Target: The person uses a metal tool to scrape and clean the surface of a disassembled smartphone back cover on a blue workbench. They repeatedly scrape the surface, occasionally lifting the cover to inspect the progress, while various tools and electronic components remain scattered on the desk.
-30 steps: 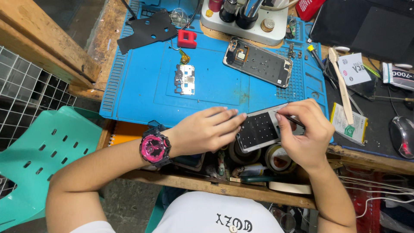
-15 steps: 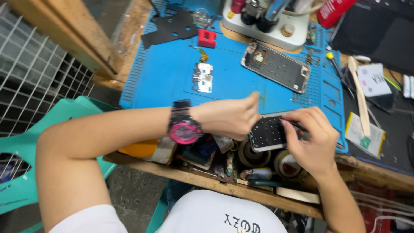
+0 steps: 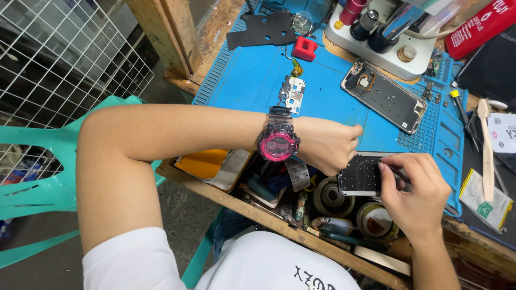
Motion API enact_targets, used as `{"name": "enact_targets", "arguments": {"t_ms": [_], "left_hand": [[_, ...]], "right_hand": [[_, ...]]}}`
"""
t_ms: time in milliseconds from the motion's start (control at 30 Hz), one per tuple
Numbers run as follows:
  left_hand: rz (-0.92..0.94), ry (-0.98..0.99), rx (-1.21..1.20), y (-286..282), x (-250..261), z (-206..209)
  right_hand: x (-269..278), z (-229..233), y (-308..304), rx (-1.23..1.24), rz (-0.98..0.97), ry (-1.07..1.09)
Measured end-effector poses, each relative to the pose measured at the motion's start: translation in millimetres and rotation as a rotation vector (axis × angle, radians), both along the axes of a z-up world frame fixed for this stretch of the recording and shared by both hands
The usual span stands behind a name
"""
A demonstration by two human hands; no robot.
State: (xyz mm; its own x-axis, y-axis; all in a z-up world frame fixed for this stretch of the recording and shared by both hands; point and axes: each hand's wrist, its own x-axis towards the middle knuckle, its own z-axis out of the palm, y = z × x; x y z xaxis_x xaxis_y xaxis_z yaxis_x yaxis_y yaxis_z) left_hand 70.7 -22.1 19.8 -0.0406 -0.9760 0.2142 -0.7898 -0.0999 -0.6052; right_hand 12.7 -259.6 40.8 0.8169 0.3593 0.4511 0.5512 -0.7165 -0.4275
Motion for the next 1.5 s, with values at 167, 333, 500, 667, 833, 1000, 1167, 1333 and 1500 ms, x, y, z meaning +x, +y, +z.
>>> {"name": "enact_targets", "arguments": {"t_ms": [167, 333, 500, 667, 833, 1000, 1167, 1333, 1500], "left_hand": [[0.040, 0.494, -0.186, 16, -5, 5], [0.104, 0.732, -0.499, 20, -21, -12], [0.238, 0.783, -0.623, 16, -47, -22], [0.133, 0.380, -0.599, 14, -68, -16], [0.030, 0.244, -0.551, 6, -74, -10], [-0.041, 0.198, -0.538, -18, -82, -8], [-0.067, 0.124, -0.565, -41, -78, -10], [0.092, 0.055, -0.548, -39, -57, -13], [0.218, 0.217, -0.568, -27, -60, -8]], "right_hand": [[12, 7, -1, -0.198, -0.005, -0.209], [26, -1, -11, -0.137, 0.011, -0.072], [35, -4, -8, -0.036, 0.055, -0.055], [23, 2, -1, -0.020, 0.013, -0.075], [8, 7, 7, -0.004, -0.002, -0.069], [12, 10, 3, 0.067, -0.016, -0.104], [37, 3, -2, 0.175, 0.089, -0.104], [64, 3, 4, 0.160, 0.161, -0.024], [70, 6, 10, 0.047, 0.281, 0.035]]}}
